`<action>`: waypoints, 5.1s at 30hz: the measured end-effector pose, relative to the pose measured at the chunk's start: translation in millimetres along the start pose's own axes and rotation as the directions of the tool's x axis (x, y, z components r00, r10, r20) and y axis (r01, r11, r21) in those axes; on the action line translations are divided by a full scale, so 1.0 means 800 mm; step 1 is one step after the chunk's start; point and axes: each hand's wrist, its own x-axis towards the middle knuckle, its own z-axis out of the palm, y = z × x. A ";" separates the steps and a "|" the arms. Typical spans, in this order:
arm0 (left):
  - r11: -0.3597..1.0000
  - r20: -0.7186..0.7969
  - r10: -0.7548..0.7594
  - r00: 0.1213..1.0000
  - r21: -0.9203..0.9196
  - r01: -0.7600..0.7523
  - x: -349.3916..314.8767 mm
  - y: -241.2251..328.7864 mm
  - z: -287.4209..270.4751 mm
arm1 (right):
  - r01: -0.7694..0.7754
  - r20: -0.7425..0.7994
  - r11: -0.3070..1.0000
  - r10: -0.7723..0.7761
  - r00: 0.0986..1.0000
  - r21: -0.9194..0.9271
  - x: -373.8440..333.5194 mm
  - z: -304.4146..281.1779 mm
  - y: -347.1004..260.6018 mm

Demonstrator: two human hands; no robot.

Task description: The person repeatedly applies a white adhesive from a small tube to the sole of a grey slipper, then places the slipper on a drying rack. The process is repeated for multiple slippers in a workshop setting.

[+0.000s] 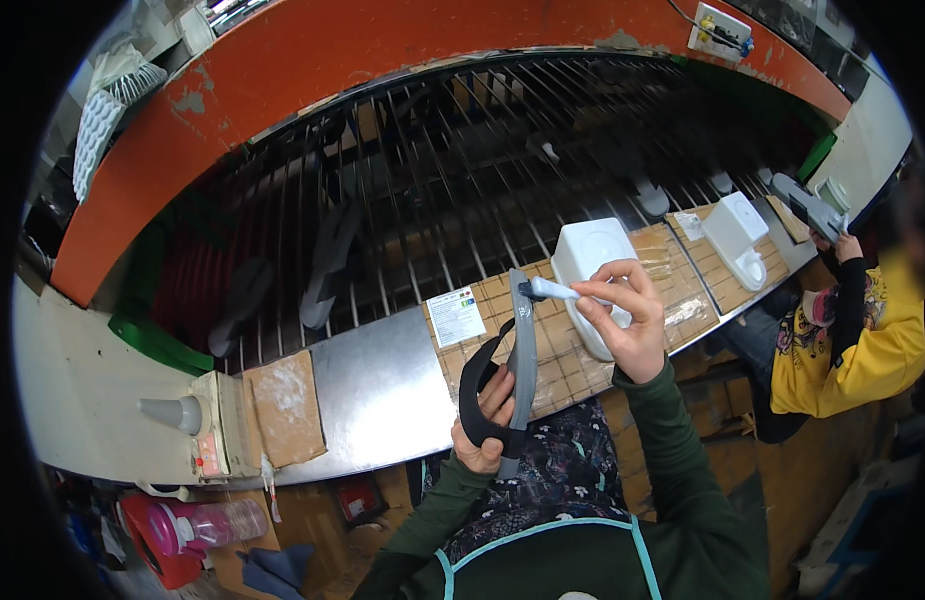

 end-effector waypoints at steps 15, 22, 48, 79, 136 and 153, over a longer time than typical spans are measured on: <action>1.000 0.025 0.021 0.999 0.000 -0.021 0.018 0.016 -0.005 | 0.067 0.138 0.997 -0.062 0.988 -0.035 -0.004 -0.015 0.003; 0.998 0.018 0.057 0.998 -0.009 -0.057 0.022 0.017 -0.002 | 0.003 -0.001 0.998 -0.003 1.000 -0.060 0.009 -0.010 0.000; 1.000 0.049 -0.001 0.999 0.031 0.000 0.029 0.033 -0.004 | 0.132 0.134 0.976 -0.109 0.985 -0.176 -0.003 -0.025 0.006; 0.925 -0.054 -0.365 0.929 -0.136 0.355 0.047 0.053 0.002 | 0.308 0.161 0.891 -0.268 0.950 -0.334 -0.008 -0.013 0.005; 0.890 -0.185 -0.437 0.880 -0.231 0.393 0.050 0.044 0.014 | 0.209 0.238 0.913 -0.128 0.963 -0.352 -0.008 -0.014 -0.009; 0.828 -0.217 -0.530 0.819 -0.342 0.445 0.062 0.046 0.019 | 0.272 0.261 0.871 -0.173 0.950 -0.410 -0.021 -0.007 -0.014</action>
